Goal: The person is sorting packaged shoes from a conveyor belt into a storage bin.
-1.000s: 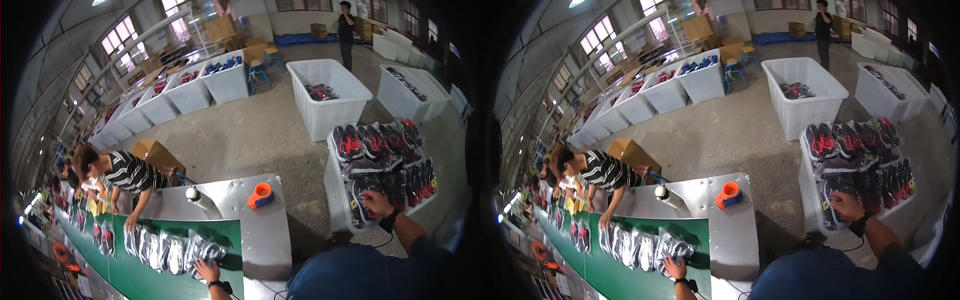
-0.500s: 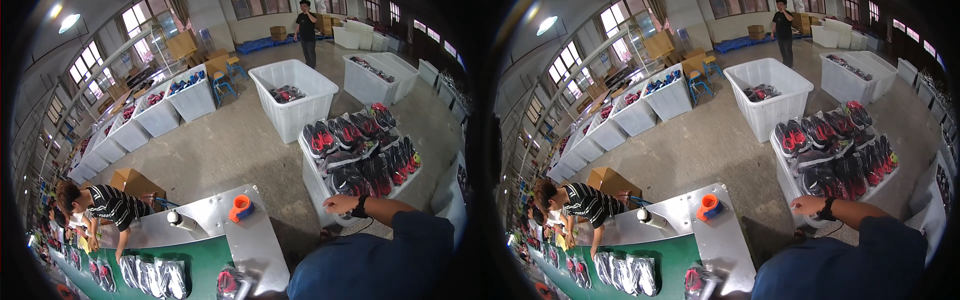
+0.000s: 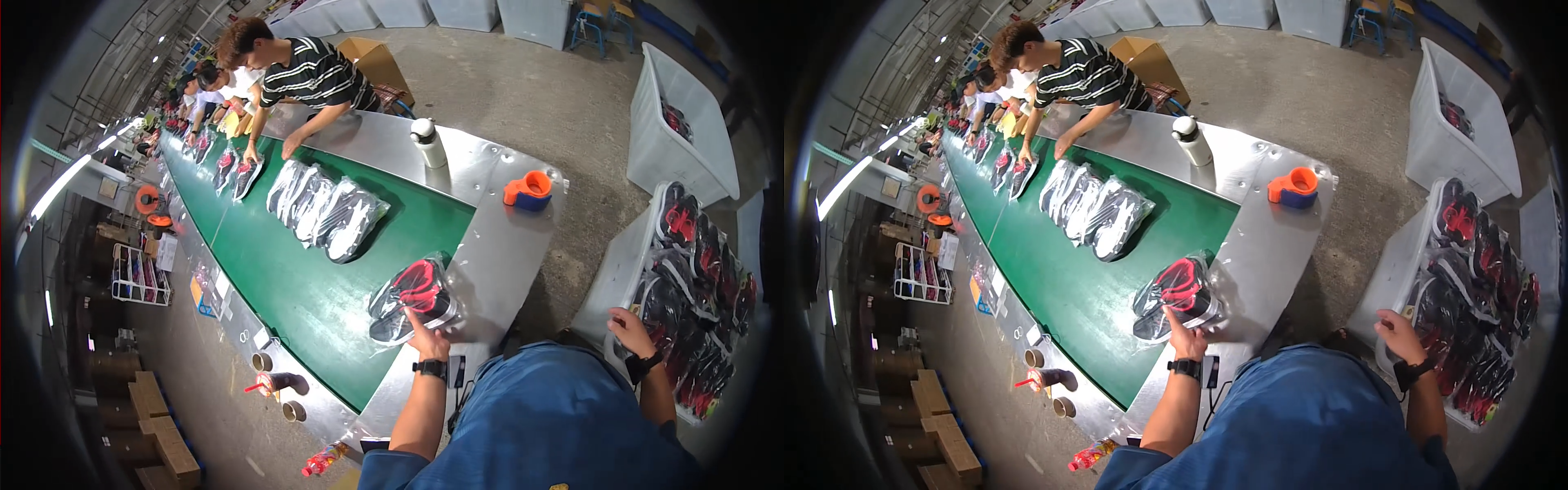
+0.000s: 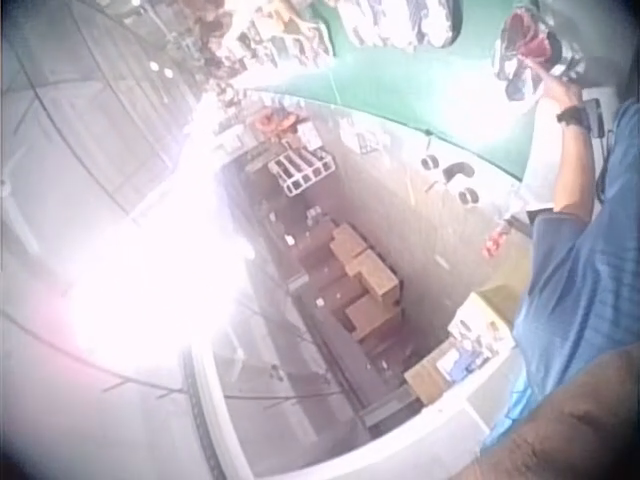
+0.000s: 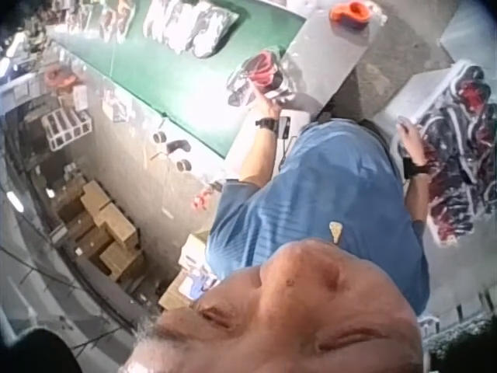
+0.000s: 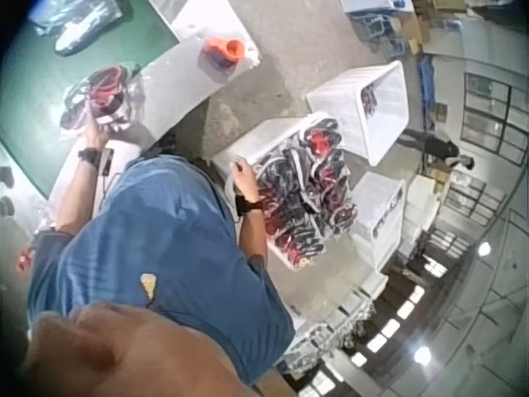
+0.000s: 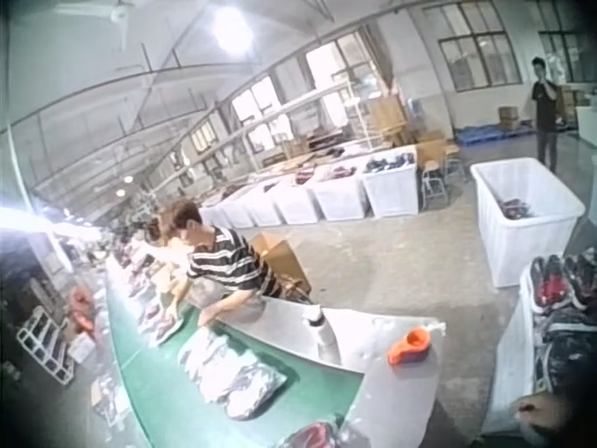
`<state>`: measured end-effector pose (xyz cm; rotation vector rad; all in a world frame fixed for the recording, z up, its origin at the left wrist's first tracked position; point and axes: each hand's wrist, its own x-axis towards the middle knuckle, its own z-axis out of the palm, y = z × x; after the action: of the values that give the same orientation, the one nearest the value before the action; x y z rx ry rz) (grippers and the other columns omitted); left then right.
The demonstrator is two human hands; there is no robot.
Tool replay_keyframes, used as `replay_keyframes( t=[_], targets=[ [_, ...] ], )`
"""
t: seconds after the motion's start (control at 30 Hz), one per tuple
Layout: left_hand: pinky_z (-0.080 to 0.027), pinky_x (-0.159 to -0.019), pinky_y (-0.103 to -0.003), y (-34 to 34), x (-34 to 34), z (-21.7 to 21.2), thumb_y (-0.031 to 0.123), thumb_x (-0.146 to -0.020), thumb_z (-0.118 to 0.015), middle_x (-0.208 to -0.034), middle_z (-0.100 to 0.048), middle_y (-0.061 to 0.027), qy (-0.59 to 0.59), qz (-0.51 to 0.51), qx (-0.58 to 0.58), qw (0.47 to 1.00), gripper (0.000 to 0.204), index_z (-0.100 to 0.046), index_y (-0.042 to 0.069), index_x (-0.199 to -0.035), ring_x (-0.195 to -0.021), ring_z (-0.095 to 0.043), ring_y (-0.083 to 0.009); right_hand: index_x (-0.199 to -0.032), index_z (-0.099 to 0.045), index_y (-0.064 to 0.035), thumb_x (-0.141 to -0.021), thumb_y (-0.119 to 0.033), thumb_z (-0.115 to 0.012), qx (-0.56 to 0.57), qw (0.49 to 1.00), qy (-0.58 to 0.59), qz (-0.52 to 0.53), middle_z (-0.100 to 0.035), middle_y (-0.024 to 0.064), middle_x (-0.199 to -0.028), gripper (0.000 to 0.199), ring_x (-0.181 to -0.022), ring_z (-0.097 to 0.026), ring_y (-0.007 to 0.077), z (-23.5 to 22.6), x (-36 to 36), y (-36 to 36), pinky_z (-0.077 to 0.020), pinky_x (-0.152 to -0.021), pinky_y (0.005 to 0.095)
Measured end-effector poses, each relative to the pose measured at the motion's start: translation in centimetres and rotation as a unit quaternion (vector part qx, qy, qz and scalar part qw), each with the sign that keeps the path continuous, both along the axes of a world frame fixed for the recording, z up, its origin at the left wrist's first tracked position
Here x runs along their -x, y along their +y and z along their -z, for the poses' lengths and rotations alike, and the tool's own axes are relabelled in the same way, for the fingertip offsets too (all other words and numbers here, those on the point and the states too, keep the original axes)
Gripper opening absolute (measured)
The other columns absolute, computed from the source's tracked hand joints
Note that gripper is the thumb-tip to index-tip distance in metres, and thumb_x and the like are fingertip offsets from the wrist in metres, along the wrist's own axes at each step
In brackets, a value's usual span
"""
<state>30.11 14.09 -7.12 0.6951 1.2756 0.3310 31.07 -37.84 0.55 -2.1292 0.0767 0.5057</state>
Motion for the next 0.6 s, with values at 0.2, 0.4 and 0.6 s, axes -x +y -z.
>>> replay_keyframes(
  t=[0.2,0.4,0.6],
  targets=[
    [-0.048,-0.099,-0.061,7.2,-2.2,5.7,0.049,-0.072,-0.090,-0.139,-0.057,-0.0168,0.038,0.071,0.027,0.996,0.096,-0.048,-0.004,-0.140,-0.115,-0.063,-0.0356,-0.125,-0.061,0.0007,-0.095,-0.011,-0.066,-0.002,1.000,-0.010,-0.019,-0.064,0.0013,-0.092,0.033,-0.083,-0.060,0.0106,-0.3,1.4,-0.8,-0.0494,-0.076,0.0273],
    [-0.051,-0.100,-0.052,6.3,-0.7,4.7,0.031,-0.094,-0.066,-0.127,-0.067,-0.0144,-0.213,0.091,0.139,0.963,0.049,-0.058,0.003,-0.133,-0.110,-0.067,-0.0331,-0.125,-0.063,-0.0002,-0.093,-0.011,-0.067,0.002,0.999,-0.012,0.044,-0.068,0.0061,-0.094,0.034,-0.085,-0.063,0.0121,-2.3,3.1,-1.8,-0.0506,-0.077,0.0285],
    [-0.052,-0.101,-0.049,3.3,2.5,-0.7,0.032,-0.095,-0.062,-0.124,-0.069,-0.0106,-0.254,0.161,0.196,0.933,0.041,-0.062,0.007,-0.128,-0.112,-0.067,-0.0305,-0.123,-0.062,0.0015,-0.095,-0.008,-0.064,0.003,0.998,-0.048,0.049,-0.064,0.0045,-0.086,0.030,-0.077,-0.061,0.0105,-3.0,3.0,-2.5,-0.0507,-0.071,0.0277]
  ],
)
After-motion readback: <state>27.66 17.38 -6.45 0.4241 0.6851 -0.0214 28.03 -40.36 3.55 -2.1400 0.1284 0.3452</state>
